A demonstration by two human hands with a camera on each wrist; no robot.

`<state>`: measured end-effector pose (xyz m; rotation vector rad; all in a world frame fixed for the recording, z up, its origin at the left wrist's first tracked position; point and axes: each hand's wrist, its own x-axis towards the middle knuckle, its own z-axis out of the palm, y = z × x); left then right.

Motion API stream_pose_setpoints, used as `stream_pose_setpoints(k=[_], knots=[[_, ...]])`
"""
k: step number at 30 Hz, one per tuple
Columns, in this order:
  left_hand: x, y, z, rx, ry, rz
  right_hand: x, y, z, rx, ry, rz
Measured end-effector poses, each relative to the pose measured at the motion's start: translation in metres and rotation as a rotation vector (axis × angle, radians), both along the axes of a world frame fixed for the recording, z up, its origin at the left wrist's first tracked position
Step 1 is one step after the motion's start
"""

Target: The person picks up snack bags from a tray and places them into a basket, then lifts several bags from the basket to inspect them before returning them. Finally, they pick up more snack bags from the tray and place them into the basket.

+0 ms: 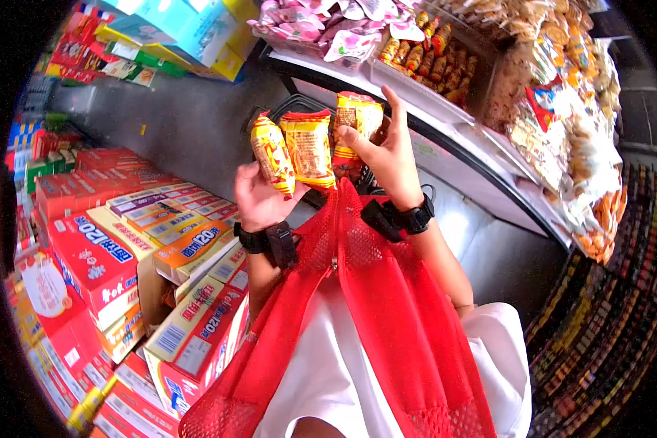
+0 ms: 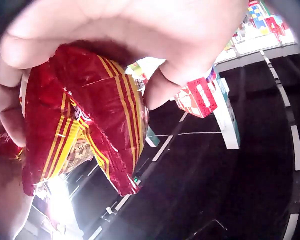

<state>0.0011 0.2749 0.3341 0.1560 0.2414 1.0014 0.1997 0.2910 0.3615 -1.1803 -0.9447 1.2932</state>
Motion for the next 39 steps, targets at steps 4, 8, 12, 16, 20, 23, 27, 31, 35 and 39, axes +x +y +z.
stream_pose_setpoints(k=[4, 8, 12, 16, 20, 23, 27, 31, 35, 39], knots=[[0.003, 0.004, -0.001, -0.044, 0.074, 0.015, -0.007, -0.01, 0.008, -0.09, 0.016, 0.039], [-0.004, 0.009, -0.013, 0.005, 0.188, -0.006, -0.012, -0.011, -0.005, -0.057, 0.079, 0.018], [-0.011, 0.011, -0.012, 0.022, 0.107, 0.004, -0.028, -0.011, 0.005, -0.038, 0.04, -0.028], [-0.024, 0.008, -0.024, -0.029, -0.084, 0.043, -0.032, -0.011, 0.002, -0.077, 0.06, 0.039], [-0.03, 0.004, -0.024, -0.038, -0.077, 0.06, -0.042, -0.01, 0.004, -0.034, 0.017, 0.022], [-0.026, 0.006, -0.02, 0.009, 0.065, 0.088, -0.044, -0.009, -0.001, -0.026, 0.036, 0.061], [-0.03, 0.008, -0.024, 0.069, 0.153, 0.031, -0.055, -0.013, 0.006, -0.074, 0.042, 0.03], [-0.03, 0.007, -0.02, 0.095, 0.209, -0.013, -0.061, -0.015, 0.004, -0.032, -0.033, -0.015], [-0.027, 0.008, -0.021, 0.119, 0.063, 0.015, -0.061, -0.017, -0.001, -0.009, -0.004, 0.014], [-0.027, 0.009, -0.024, 0.174, 0.08, 0.002, -0.058, -0.015, -0.003, -0.005, -0.027, 0.035]])
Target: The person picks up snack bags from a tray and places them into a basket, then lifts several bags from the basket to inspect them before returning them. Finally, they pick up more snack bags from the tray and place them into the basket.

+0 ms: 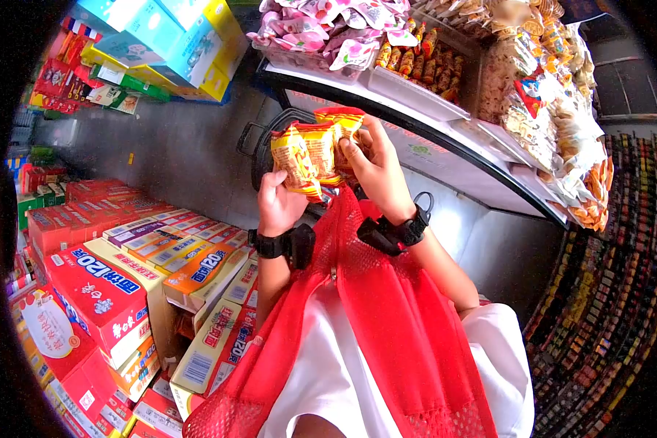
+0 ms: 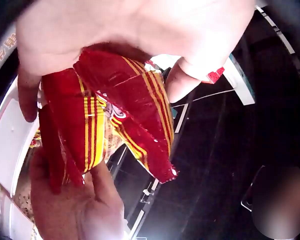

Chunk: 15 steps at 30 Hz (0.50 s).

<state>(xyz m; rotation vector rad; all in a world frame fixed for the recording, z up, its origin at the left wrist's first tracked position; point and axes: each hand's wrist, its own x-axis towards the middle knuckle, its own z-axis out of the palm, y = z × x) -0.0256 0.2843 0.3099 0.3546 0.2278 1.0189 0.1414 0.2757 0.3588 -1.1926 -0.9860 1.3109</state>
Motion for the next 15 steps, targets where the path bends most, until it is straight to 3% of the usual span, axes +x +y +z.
stream_pose_setpoints(k=[2, 8, 11, 12, 15], knots=[[0.003, -0.001, -0.001, 0.019, 0.005, 0.01, -0.002, -0.001, 0.007, -0.04, -0.003, -0.004], [0.009, -0.003, 0.007, 0.038, 0.053, 0.016, -0.002, 0.002, -0.007, 0.131, -0.199, 0.007], [0.018, -0.001, 0.013, 0.134, 0.146, 0.074, -0.004, 0.002, -0.005, -0.015, -0.099, -0.023], [0.021, -0.001, 0.014, 0.189, 0.234, 0.101, -0.002, 0.004, -0.005, -0.016, 0.093, 0.042], [0.019, 0.0, 0.024, 0.307, 0.389, 0.098, -0.009, -0.001, -0.001, -0.029, 0.107, 0.063]])
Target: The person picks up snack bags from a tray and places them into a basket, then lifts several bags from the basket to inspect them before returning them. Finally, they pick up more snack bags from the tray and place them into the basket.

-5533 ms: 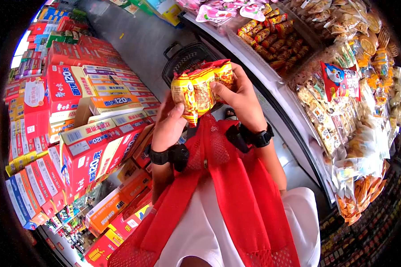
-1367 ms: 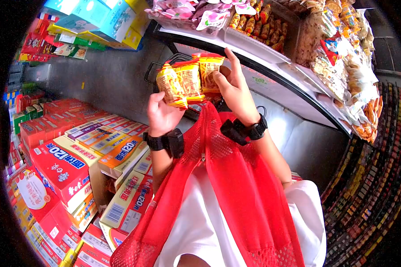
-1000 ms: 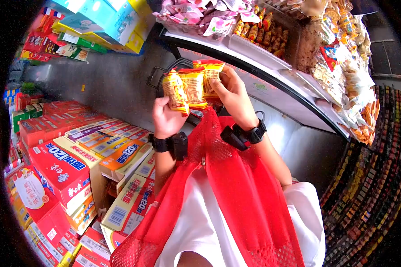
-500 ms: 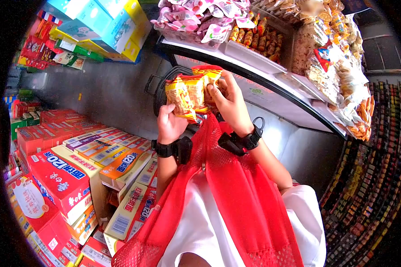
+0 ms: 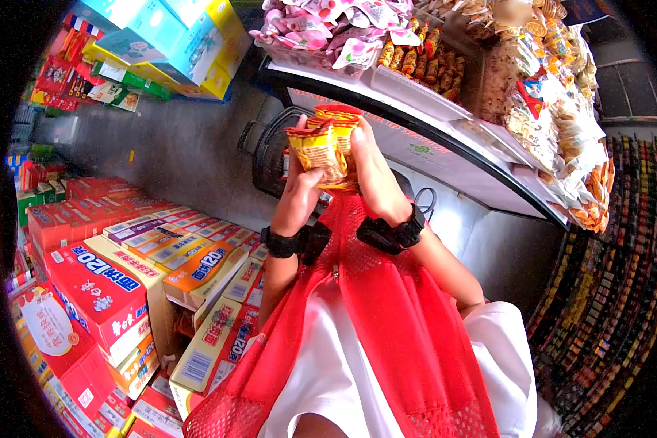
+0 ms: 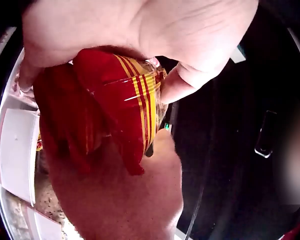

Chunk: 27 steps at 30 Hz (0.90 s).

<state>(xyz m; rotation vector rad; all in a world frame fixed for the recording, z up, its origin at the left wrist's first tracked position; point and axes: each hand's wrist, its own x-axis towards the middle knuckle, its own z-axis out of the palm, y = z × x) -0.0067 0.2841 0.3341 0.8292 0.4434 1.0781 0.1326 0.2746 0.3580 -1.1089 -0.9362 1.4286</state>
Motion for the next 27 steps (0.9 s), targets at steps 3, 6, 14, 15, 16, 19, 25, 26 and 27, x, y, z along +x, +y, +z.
stream_pose_setpoints(k=[3, 6, 14, 15, 16, 19, 25, 26, 27], knots=[[0.004, -0.001, 0.007, 0.103, 0.1, -0.031, -0.001, -0.005, 0.016, 0.095, -0.159, 0.068], [0.011, -0.005, 0.008, 0.164, 0.145, -0.014, 0.001, -0.005, 0.024, 0.111, -0.138, 0.15], [0.019, 0.002, 0.008, 0.369, 0.493, -0.122, 0.019, -0.005, 0.018, -0.001, -0.029, 0.049], [0.021, 0.004, 0.01, 0.394, 0.515, -0.109, 0.025, -0.006, 0.014, -0.009, 0.001, 0.045], [0.023, 0.005, 0.008, 0.474, 0.581, -0.076, 0.029, -0.006, 0.01, -0.017, 0.032, 0.039], [0.024, 0.004, 0.004, 0.672, 0.699, 0.029, 0.034, -0.009, 0.008, -0.069, 0.12, -0.066], [0.027, 0.012, 0.002, 0.563, 0.668, -0.029, 0.045, -0.013, 0.003, -0.11, 0.219, -0.116], [0.03, 0.011, 0.0, 0.557, 0.659, -0.032, 0.046, -0.014, 0.003, -0.117, 0.225, -0.116], [0.032, 0.01, -0.002, 0.549, 0.653, -0.033, 0.047, -0.014, 0.004, -0.125, 0.232, -0.113]])
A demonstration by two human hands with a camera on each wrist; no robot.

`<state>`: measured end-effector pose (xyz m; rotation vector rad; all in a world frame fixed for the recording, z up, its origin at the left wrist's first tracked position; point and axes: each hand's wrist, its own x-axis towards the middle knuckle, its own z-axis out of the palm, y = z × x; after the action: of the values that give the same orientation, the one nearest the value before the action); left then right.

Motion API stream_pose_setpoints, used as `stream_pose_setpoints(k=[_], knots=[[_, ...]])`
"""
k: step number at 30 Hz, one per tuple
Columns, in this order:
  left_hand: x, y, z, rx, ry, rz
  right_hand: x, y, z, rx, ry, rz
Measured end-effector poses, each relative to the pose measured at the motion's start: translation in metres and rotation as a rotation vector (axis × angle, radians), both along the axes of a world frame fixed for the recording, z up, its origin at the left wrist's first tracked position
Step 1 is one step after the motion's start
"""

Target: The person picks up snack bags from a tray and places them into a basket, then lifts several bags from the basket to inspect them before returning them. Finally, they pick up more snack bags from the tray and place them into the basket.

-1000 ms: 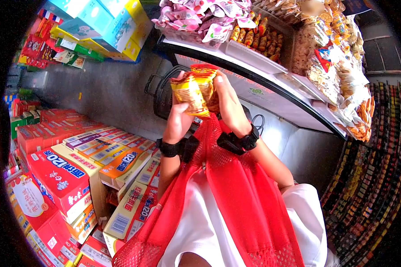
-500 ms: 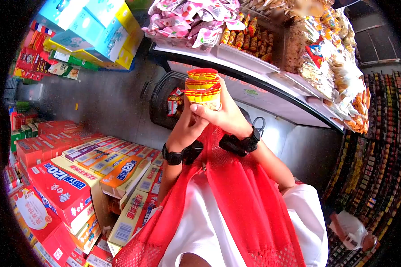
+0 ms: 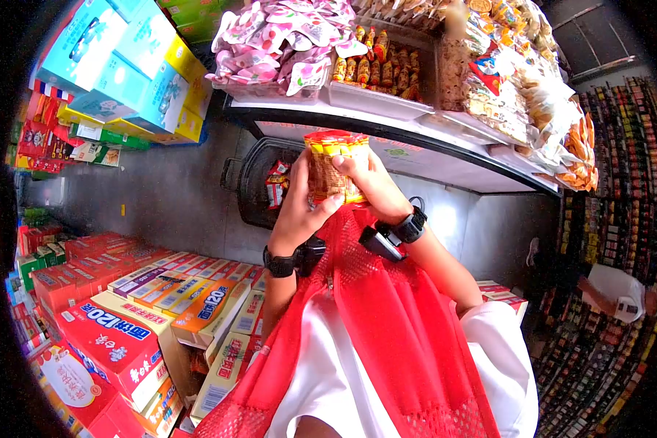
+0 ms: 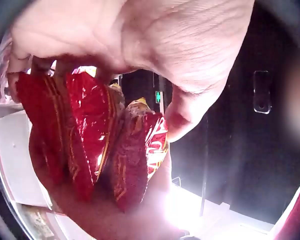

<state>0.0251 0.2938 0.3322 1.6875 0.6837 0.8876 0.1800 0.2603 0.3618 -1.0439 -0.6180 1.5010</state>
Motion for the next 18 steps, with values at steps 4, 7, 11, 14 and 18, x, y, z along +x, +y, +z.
stream_pose_setpoints(k=[4, 7, 11, 14, 18], knots=[[0.01, -0.008, 0.001, 0.036, 0.034, 0.026, 0.002, -0.003, -0.002, -0.01, -0.012, -0.005], [0.008, -0.003, 0.007, -0.182, -0.064, -0.046, 0.008, -0.005, 0.001, -0.006, 0.035, -0.011], [0.017, -0.003, 0.001, -0.507, -0.296, 0.078, 0.019, -0.005, 0.016, -0.017, 0.103, 0.005], [0.028, 0.006, 0.001, -0.449, -0.317, -0.038, 0.028, -0.003, 0.012, -0.076, 0.198, -0.013], [0.045, 0.014, 0.011, -0.558, -0.394, -0.11, 0.04, 0.005, 0.011, 0.006, 0.058, -0.016]])
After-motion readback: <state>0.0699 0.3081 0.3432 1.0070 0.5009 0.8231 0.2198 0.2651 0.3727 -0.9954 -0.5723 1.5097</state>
